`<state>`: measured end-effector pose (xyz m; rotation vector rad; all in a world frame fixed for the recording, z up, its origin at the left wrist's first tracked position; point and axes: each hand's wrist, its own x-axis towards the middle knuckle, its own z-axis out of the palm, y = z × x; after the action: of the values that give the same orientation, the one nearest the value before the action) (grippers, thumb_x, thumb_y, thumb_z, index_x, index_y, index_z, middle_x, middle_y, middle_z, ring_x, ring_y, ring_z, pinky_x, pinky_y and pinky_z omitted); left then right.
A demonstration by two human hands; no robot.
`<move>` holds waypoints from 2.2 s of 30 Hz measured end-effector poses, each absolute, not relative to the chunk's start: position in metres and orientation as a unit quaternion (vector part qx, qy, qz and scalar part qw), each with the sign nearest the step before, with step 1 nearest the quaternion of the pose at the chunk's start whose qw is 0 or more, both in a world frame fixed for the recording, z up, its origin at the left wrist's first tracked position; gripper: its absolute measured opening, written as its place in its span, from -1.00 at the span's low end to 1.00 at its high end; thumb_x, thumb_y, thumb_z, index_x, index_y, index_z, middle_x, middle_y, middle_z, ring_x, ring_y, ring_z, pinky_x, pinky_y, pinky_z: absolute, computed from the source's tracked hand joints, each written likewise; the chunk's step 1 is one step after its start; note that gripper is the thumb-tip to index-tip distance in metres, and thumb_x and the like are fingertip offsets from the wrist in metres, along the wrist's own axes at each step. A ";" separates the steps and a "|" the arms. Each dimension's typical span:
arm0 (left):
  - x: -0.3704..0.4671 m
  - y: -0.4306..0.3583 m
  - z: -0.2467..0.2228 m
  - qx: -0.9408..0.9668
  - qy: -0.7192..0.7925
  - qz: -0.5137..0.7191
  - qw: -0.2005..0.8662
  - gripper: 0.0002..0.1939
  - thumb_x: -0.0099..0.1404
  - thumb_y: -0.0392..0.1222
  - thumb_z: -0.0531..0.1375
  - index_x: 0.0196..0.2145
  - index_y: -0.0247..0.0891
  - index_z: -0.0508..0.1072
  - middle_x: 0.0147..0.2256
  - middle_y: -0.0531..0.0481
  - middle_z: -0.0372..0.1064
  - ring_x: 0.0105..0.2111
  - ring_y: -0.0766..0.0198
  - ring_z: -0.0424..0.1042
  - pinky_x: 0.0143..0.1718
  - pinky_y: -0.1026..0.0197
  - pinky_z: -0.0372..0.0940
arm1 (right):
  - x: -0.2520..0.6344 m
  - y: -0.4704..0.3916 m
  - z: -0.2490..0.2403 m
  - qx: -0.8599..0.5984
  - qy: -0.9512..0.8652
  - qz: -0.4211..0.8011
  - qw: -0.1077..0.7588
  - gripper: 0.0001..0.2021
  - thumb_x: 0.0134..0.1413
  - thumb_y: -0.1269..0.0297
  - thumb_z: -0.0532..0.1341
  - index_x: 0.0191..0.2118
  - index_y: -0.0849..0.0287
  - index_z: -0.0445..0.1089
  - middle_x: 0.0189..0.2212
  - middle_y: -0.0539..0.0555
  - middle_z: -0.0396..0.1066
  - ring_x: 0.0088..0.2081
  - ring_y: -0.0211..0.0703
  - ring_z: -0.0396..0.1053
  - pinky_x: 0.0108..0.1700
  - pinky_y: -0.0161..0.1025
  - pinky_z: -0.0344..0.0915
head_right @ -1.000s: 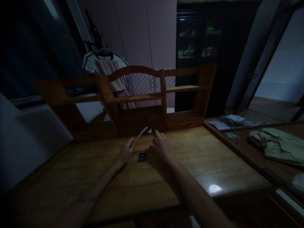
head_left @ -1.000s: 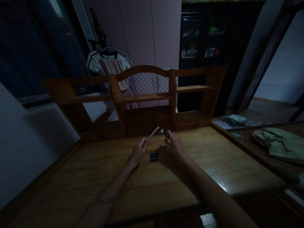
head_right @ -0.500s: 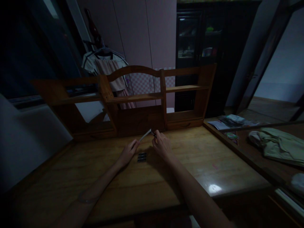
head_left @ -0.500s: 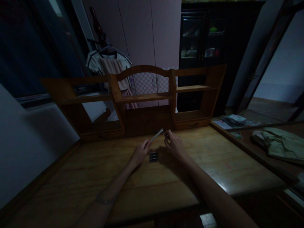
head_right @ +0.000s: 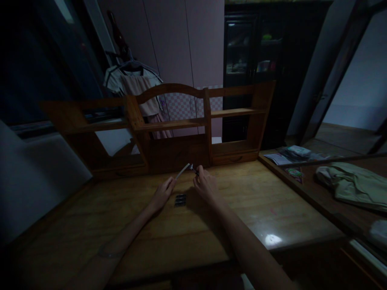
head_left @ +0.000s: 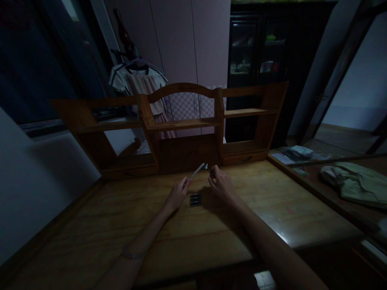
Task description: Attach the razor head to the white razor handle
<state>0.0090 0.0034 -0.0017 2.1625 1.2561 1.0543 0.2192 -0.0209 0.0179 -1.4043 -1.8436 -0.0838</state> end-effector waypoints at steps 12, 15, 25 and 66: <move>0.009 0.003 0.000 0.786 0.437 0.376 0.223 -0.64 0.37 0.07 -0.10 -0.36 -0.24 0.29 -0.46 0.09 0.24 -0.43 0.32 0.27 -0.37 0.30 0.10 | 0.219 -0.019 0.015 -0.556 -0.728 -0.039 0.400 -0.83 0.11 0.34 0.05 -0.15 0.14 0.15 -0.35 0.08 0.37 -0.35 -0.15 0.33 -0.35 -0.32 0.09; 0.009 0.003 0.000 0.784 0.438 0.381 0.219 -0.63 0.36 0.07 -0.10 -0.36 -0.25 0.30 -0.45 0.08 0.27 -0.42 0.31 0.28 -0.36 0.29 0.11 | 0.220 -0.019 0.015 -0.553 -0.731 -0.043 0.398 -0.83 0.11 0.35 0.05 -0.14 0.15 0.16 -0.35 0.09 0.38 -0.34 -0.14 0.32 -0.35 -0.31 0.09; 0.009 0.003 0.000 0.783 0.430 0.389 0.227 -0.65 0.36 0.06 -0.08 -0.35 -0.24 0.30 -0.44 0.08 0.26 -0.43 0.31 0.27 -0.36 0.29 0.11 | 0.219 -0.018 0.013 -0.518 -0.767 -0.027 0.376 -0.67 0.11 0.43 0.04 0.02 0.13 0.14 -0.19 0.12 0.39 -0.21 -0.11 0.34 -0.26 -0.31 0.16; 0.009 0.005 -0.003 0.780 0.443 0.381 0.225 -0.60 0.36 0.09 -0.12 -0.34 -0.25 0.32 -0.41 0.04 0.31 -0.39 0.28 0.30 -0.32 0.28 0.15 | 0.218 -0.025 0.026 -0.518 -0.727 -0.031 0.449 -0.84 0.15 0.40 -0.01 -0.16 0.16 0.23 -0.33 0.09 0.36 -0.28 -0.13 0.31 -0.24 -0.28 0.14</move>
<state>0.0090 0.0049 -0.0032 2.1497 1.2211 1.0516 0.2176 -0.0253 0.0257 -1.2816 -1.7991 -0.0769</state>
